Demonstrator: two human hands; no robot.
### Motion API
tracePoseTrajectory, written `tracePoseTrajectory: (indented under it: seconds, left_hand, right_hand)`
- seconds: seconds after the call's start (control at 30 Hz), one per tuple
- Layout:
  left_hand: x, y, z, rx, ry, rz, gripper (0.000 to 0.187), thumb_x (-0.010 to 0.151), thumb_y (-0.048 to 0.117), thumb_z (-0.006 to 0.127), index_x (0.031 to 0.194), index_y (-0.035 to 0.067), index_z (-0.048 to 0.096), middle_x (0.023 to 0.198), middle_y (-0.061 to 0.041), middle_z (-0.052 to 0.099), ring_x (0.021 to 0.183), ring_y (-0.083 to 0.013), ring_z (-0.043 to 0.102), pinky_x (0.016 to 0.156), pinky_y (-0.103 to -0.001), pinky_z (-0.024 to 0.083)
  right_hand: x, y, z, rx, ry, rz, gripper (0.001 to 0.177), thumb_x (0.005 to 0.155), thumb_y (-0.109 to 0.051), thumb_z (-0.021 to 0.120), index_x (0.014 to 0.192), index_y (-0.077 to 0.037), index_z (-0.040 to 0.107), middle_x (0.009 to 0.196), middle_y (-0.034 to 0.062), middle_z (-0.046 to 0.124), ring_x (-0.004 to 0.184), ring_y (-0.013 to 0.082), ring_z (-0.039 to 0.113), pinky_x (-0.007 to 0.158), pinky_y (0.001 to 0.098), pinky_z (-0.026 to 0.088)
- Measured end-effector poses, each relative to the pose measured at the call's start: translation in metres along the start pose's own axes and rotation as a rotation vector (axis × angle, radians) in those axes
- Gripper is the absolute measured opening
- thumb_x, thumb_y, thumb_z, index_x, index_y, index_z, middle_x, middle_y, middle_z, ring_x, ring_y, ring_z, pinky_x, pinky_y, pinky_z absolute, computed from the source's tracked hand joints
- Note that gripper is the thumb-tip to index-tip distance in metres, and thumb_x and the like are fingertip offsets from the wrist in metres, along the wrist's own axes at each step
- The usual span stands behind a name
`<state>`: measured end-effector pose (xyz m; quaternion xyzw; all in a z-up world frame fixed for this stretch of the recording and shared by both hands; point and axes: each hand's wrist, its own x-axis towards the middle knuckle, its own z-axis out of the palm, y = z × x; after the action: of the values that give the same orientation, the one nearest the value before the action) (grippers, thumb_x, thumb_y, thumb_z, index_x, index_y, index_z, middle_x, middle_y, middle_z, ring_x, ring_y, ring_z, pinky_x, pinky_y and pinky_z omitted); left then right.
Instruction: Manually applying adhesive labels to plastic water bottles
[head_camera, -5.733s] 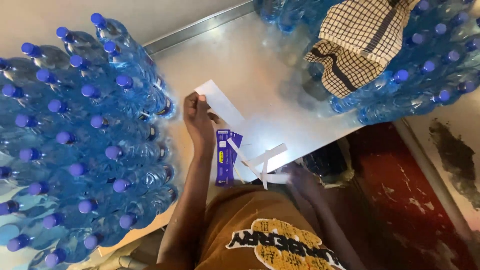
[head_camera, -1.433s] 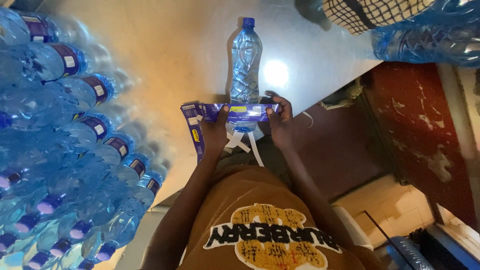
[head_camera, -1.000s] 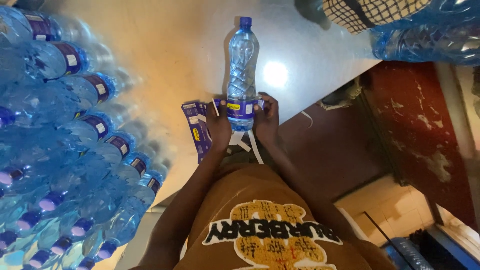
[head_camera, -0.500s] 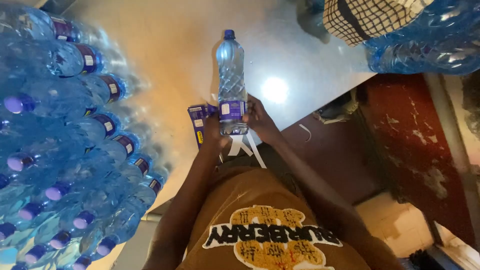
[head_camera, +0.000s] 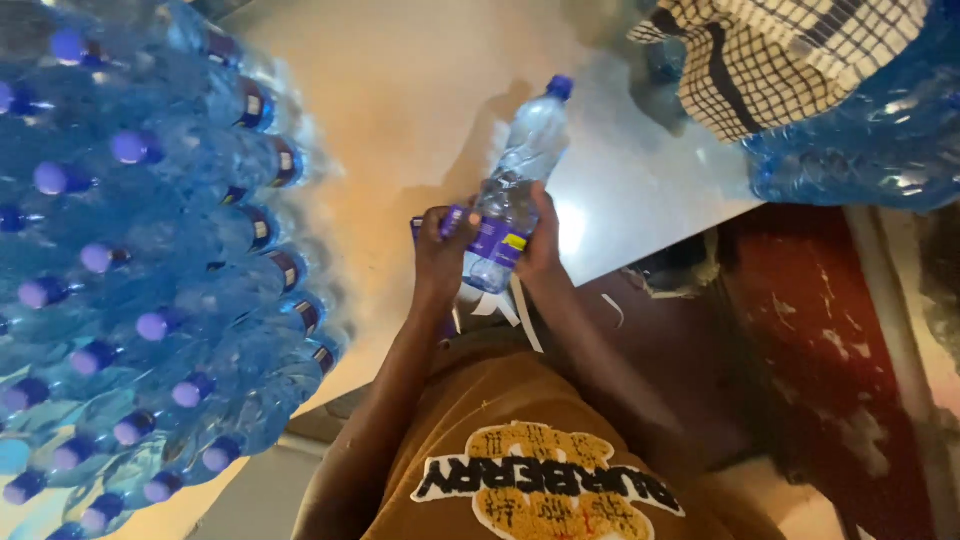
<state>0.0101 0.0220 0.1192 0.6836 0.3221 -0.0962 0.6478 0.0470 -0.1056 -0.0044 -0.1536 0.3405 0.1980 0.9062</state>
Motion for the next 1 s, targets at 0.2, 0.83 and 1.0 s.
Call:
tracePoseTrajectory:
  seconds: [0.2,0.83,1.0]
  left_hand:
    - [-0.019,0.01,0.005,-0.335,-0.12,0.1,0.021,0.111,0.027,0.071,0.106,0.007,0.065,0.092,-0.007,0.059,0.088,-0.0192,0.06,0.079,-0.038,0.047]
    - [-0.062,0.046,-0.079,0.537,-0.258,0.216,0.125,0.074,0.051,0.093,0.165,-0.011,0.033,0.147,-0.038,0.062,0.136,-0.0585,0.062,0.116,-0.067,0.048]
    - [-0.027,-0.001,-0.108,0.449,0.076,0.331,0.115,0.078,0.03,0.093,0.163,-0.016,0.031,0.149,-0.043,0.055,0.138,-0.0632,0.056,0.118,-0.07,0.044]
  right_hand:
    - [-0.005,-0.02,0.012,0.049,-0.54,-0.055,0.083,0.103,-0.072,0.059,0.157,-0.009,0.061,0.148,0.0234,0.071,0.131,0.0516,0.071,0.115,0.0714,0.055]
    - [-0.084,0.023,0.111,-0.989,-0.62,-0.501,0.086,0.08,-0.036,0.101,0.15,-0.008,0.059,0.131,0.0107,0.075,0.119,0.0208,0.071,0.113,0.0431,0.054]
    - [-0.08,0.07,0.147,-1.538,-0.677,-0.565,0.095,0.087,-0.054,0.096,0.156,-0.005,0.052,0.153,0.0286,0.051,0.144,0.049,0.054,0.121,0.0638,0.04]
